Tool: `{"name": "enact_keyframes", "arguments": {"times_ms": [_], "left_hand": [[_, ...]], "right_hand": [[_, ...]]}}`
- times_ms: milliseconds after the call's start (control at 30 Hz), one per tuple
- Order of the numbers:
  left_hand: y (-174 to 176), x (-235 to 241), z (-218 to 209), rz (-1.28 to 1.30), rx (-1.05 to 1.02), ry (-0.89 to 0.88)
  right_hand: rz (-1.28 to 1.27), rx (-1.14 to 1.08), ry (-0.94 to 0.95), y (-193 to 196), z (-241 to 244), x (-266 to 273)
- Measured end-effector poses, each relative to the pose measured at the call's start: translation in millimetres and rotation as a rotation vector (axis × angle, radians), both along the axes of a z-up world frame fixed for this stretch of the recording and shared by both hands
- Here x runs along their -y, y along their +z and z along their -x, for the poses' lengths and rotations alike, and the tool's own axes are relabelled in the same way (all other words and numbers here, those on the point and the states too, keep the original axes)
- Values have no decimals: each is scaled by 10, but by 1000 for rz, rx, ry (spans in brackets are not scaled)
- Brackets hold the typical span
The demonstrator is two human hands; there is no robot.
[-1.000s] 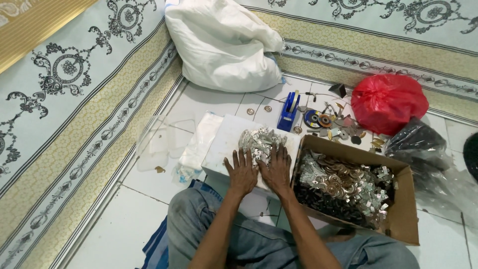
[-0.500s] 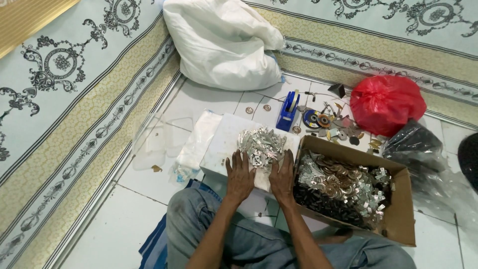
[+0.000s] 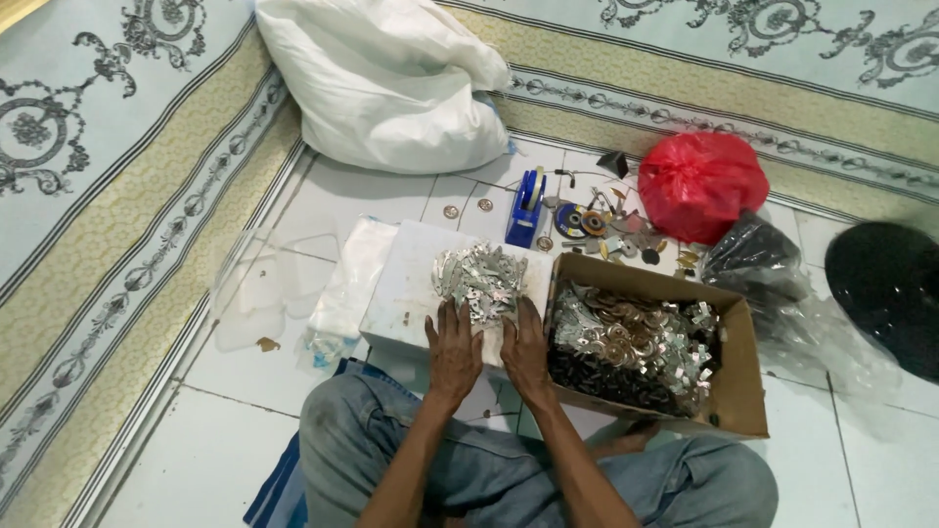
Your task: The person sits on the floor and sorts small silver metal parts from a cardboard box onto a white board. They repeatedly scoop parts from the box and place them on the board, occasionally adjusting the pile. The person also handles a clear plastic container, opening and closing it.
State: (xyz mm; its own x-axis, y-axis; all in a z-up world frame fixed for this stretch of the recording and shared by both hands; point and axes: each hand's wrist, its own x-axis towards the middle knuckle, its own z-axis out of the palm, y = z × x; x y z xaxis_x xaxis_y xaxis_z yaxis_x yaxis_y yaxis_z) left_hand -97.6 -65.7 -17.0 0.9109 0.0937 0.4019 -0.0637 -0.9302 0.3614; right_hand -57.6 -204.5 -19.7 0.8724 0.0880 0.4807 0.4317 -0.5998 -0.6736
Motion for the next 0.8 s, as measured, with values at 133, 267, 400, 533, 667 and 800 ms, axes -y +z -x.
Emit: {"name": "enact_keyframes", "arguments": {"times_ms": [133, 267, 400, 533, 667, 800], "left_hand": [[272, 287, -93, 206, 179, -146], [328, 700, -323, 240, 261, -309], [125, 1243, -559, 175, 41, -434], [-443, 1669, -863, 31, -277, -570], [-1190, 1856, -947, -312, -288, -500], [-1341, 1905, -1029, -379, -323, -408]], "right_hand": [[-118, -4, -48, 143, -25, 288], [-5, -15, -215, 97, -253, 947], [424, -597, -325, -764, -785, 1764], [656, -601, -281, -709, -803, 1649], [764, -514, -146, -635, -835, 1580], [740, -478, -116, -646, -850, 1612]]}}
